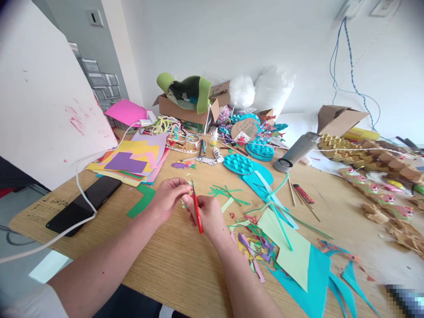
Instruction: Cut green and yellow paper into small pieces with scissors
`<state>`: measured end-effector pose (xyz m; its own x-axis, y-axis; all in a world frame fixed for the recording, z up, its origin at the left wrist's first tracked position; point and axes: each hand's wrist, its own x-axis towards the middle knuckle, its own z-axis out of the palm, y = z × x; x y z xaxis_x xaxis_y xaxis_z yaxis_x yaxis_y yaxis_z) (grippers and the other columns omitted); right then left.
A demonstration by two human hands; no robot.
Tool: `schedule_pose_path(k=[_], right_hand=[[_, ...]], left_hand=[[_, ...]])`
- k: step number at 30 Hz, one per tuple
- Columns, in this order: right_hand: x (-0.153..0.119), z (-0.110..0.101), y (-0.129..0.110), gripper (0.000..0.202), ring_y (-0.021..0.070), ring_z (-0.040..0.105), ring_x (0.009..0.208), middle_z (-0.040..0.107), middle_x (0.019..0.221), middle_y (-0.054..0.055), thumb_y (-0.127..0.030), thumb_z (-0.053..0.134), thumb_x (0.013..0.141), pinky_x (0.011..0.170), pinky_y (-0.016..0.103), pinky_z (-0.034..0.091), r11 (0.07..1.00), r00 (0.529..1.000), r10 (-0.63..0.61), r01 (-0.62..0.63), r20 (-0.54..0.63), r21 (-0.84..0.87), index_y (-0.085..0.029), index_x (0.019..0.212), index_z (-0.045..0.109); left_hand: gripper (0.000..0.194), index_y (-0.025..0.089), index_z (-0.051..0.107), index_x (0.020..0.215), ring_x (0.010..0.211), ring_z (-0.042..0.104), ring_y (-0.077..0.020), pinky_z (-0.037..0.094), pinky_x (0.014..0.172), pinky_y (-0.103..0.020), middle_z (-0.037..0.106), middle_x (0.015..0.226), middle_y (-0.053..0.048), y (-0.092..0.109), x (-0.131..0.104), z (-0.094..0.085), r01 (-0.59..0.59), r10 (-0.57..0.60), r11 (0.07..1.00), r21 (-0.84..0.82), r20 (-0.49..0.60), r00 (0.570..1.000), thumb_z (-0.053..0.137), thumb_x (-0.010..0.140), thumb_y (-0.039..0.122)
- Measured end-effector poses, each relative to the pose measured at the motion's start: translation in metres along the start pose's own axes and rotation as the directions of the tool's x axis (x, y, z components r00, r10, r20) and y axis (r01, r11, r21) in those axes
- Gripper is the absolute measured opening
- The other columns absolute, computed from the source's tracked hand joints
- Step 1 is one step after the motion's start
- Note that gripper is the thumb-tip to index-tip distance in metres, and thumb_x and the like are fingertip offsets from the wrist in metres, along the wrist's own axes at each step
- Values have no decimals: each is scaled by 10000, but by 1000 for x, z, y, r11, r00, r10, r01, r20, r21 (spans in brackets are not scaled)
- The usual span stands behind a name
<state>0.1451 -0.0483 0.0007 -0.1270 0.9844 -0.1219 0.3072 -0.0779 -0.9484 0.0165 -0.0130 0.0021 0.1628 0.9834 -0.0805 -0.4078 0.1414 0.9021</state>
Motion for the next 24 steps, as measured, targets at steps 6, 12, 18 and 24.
schedule_pose_path(k=[6,12,18,24], right_hand=[[1,1,-1,536,95,495,326,556,427,2,-663,634,723,318,167,330,1000,1000,14,-14,-3,7,-157,570,548],[1,0,-2,531,99,499,333,556,430,2,-663,626,730,325,173,340,1000,1000,13,-13,4,-1,-159,579,556],[1,-1,-1,523,102,510,350,566,450,5,-657,627,733,337,177,348,1000,1000,-4,4,4,-22,-160,586,557],[1,-1,-2,527,99,495,333,553,428,-1,-659,628,730,325,176,331,1000,1000,6,-6,13,-11,-162,571,551]], left_hand=[[127,157,584,573,447,464,-83,379,435,-215,533,493,37,3,-1,1,24,-24,1000,1,57,998,690,613,214],[124,153,590,590,456,457,-76,373,446,-207,523,495,41,4,-2,2,31,-30,1000,-7,46,998,698,600,214],[141,153,575,575,470,460,-74,367,464,-206,513,499,41,5,-2,1,22,-23,1000,15,56,998,701,599,212],[121,154,590,607,463,469,-78,364,467,-209,534,505,41,5,-1,0,22,-22,1000,7,49,999,701,599,199]])
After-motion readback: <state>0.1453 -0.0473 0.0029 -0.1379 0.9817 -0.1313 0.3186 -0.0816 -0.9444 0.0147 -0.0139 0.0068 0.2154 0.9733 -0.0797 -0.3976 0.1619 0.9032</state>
